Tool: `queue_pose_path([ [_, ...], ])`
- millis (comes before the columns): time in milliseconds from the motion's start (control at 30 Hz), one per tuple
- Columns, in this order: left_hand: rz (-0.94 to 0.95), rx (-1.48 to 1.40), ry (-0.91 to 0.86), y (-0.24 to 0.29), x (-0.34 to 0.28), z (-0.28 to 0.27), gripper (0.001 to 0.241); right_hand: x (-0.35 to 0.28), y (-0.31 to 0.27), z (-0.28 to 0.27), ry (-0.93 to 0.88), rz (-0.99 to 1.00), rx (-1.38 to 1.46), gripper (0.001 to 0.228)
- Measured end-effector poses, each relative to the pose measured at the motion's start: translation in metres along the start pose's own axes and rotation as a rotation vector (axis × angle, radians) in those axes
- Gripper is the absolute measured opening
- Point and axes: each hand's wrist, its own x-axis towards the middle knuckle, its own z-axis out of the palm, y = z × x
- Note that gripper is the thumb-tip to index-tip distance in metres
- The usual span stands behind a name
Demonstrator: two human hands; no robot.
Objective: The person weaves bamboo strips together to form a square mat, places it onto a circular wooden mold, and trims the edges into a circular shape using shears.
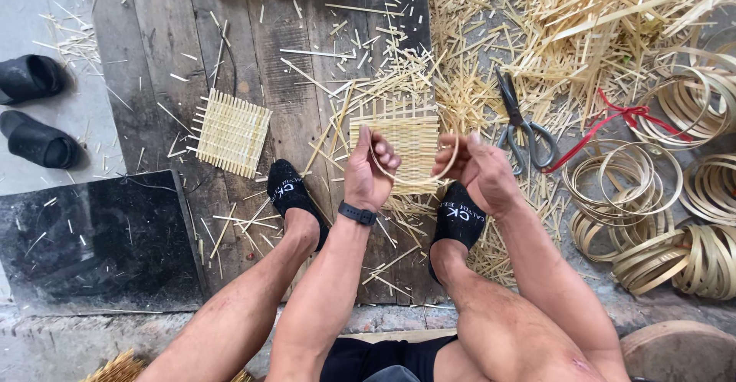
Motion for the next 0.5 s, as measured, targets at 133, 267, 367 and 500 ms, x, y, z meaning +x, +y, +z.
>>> queue_pose_path([
  [133,-0.085,0.124,-0.102,0.016,-0.006,0.002,0.026,0.006,0.027,-0.025,-0.095,0.073,0.276,0.041],
  [267,-0.393,0.44,-0.137,0.039,-0.006,0.008,0.031,0.003,0.025,-0.029,-0.263,0.048,0.449,0.043],
  [367,-0.448,0.608,-0.093,0.032,-0.005,0.012,0.025,-0.001,0.011,-0.017,-0.358,0.027,0.329,0.041],
  [500,-0.482,0.617,-0.048,0.017,-0.008,0.004,0.03,-0.001,0.009,-0.012,-0.317,0.218,0.292,0.033],
])
